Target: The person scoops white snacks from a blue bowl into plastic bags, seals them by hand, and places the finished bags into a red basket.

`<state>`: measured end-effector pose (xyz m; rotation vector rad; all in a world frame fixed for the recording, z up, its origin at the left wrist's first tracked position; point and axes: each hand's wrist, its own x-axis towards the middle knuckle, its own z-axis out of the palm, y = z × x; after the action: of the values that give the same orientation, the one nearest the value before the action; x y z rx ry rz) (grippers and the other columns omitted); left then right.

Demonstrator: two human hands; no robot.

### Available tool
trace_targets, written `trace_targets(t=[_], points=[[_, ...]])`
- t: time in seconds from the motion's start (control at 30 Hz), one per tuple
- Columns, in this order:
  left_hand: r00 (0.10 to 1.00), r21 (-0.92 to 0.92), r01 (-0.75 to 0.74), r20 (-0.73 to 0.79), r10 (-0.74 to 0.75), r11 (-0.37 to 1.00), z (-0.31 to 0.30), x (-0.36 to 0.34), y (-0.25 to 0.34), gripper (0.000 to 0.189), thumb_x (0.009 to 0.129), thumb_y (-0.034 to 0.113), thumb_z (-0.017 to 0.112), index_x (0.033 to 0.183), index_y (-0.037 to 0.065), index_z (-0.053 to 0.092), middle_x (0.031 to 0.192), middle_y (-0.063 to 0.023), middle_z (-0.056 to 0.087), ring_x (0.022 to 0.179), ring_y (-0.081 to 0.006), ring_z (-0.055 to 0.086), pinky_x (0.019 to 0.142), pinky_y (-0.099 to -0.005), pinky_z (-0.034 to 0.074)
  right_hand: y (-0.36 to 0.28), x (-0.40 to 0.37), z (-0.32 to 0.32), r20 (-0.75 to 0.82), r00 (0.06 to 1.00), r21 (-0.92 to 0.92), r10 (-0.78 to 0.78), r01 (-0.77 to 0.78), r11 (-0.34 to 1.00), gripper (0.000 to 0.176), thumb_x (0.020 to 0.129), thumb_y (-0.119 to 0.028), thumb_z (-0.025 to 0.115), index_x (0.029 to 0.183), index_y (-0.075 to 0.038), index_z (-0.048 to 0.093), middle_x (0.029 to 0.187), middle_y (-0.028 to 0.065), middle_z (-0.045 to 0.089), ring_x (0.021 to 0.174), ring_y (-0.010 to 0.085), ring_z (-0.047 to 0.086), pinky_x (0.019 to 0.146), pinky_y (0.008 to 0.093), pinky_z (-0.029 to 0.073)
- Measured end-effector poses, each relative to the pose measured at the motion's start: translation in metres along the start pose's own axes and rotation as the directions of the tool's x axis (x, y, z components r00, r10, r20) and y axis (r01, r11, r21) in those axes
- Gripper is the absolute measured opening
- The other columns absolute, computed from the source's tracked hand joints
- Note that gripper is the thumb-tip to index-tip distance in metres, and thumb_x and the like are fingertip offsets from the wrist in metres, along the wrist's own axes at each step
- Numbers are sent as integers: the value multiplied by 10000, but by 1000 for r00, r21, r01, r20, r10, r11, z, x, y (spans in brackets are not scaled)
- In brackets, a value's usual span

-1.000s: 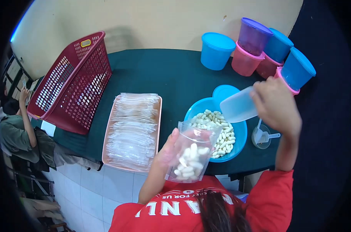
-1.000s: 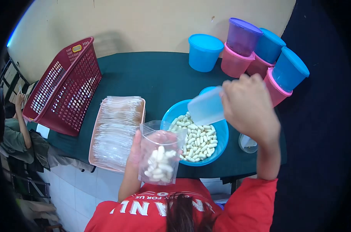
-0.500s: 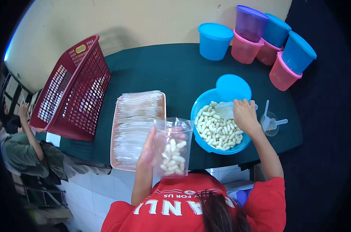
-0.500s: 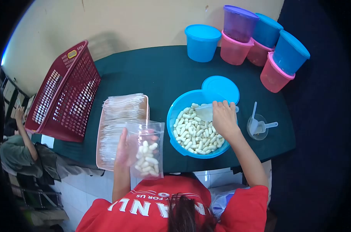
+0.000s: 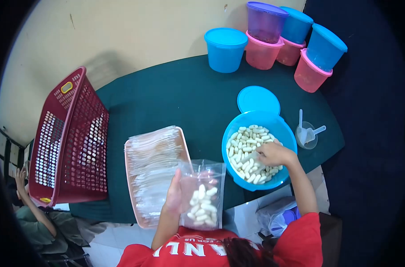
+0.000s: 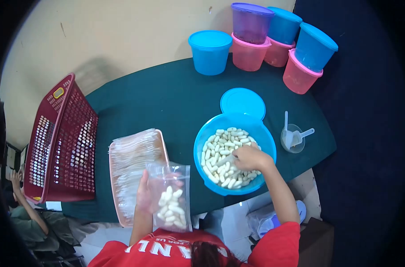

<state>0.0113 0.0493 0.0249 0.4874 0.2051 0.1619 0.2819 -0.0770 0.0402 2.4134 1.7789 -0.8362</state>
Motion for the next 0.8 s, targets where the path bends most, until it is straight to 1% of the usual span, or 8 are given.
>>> trace_targets(t=[0.07, 0.13, 0.2, 0.3, 0.5, 0.57, 0.67, 0.8], points=[[1000, -97, -8, -14, 6, 995, -2, -1, -2, 832, 812, 633, 213, 1182, -97, 357, 1046, -226, 527, 870, -309, 579, 773, -437, 470, -8, -10, -14, -22, 997, 73, 71, -69, 995, 231, 722, -198, 465, 793, -26, 603, 781, 177, 600, 808, 320, 551, 800, 413, 313], [999, 88, 9, -39, -6, 996, -4, -6, -1, 843, 812, 636, 195, 1178, -105, 359, 1055, -234, 521, 895, -314, 573, 783, -429, 468, -1, -15, -18, -49, 997, 43, 62, -59, 997, 228, 747, -211, 471, 763, -28, 606, 711, 155, 597, 758, 300, 549, 750, 392, 321], [996, 167, 42, -88, -28, 985, -6, -12, 3, 851, 811, 640, 179, 1175, -108, 363, 1069, -244, 512, 915, -322, 565, 793, -424, 464, -5, -26, -28, -282, 959, 7, 13, -11, 1000, 233, 767, -221, 484, 753, -38, 627, 659, 132, 590, 714, 274, 542, 711, 366, 318], [995, 79, 86, 34, -89, 993, -16, -17, 2, 868, 791, 661, 243, 1216, -92, 331, 1122, -231, 488, 1000, -275, 523, 859, -380, 422, -14, -37, -47, -357, 930, -11, 91, -101, 995, 236, 774, -227, 497, 743, -49, 649, 626, 128, 582, 699, 257, 539, 709, 350, 315], [987, 19, 2, -163, 1, 1000, -15, -4, -18, 876, 796, 661, 192, 1151, -113, 396, 1026, -256, 532, 898, -302, 574, 780, -397, 474, 10, -29, -47, -265, 964, -57, 36, -53, 997, 248, 776, -245, 511, 717, -47, 647, 632, 115, 587, 678, 250, 531, 706, 334, 311], [956, 151, 32, -294, 14, 988, -3, -1, -21, 910, 775, 692, 190, 1125, -116, 420, 985, -243, 554, 861, -294, 585, 752, -389, 486, 15, -29, -58, -294, 956, -26, -2, -6, 1000, 247, 772, -250, 518, 689, -44, 626, 611, 122, 571, 685, 250, 532, 698, 348, 316], [987, 181, -45, -146, 72, 983, 2, -1, -30, 1001, 684, 763, 284, 1183, -100, 375, 1044, -215, 537, 904, -250, 569, 780, -342, 469, 21, -36, -88, -339, 940, -28, -32, 23, 999, 235, 766, -249, 524, 695, -47, 622, 585, 130, 556, 634, 253, 529, 679, 362, 332], [973, 167, -123, -173, 152, 978, 41, 6, -33, 1024, 665, 779, 275, 1176, -101, 385, 998, -198, 560, 890, -236, 572, 762, -331, 475, 21, -28, -112, -91, 995, 39, -35, 39, 998, 277, 772, -263, 527, 692, -13, 615, 610, 159, 573, 620, 292, 560, 705, 393, 383]])
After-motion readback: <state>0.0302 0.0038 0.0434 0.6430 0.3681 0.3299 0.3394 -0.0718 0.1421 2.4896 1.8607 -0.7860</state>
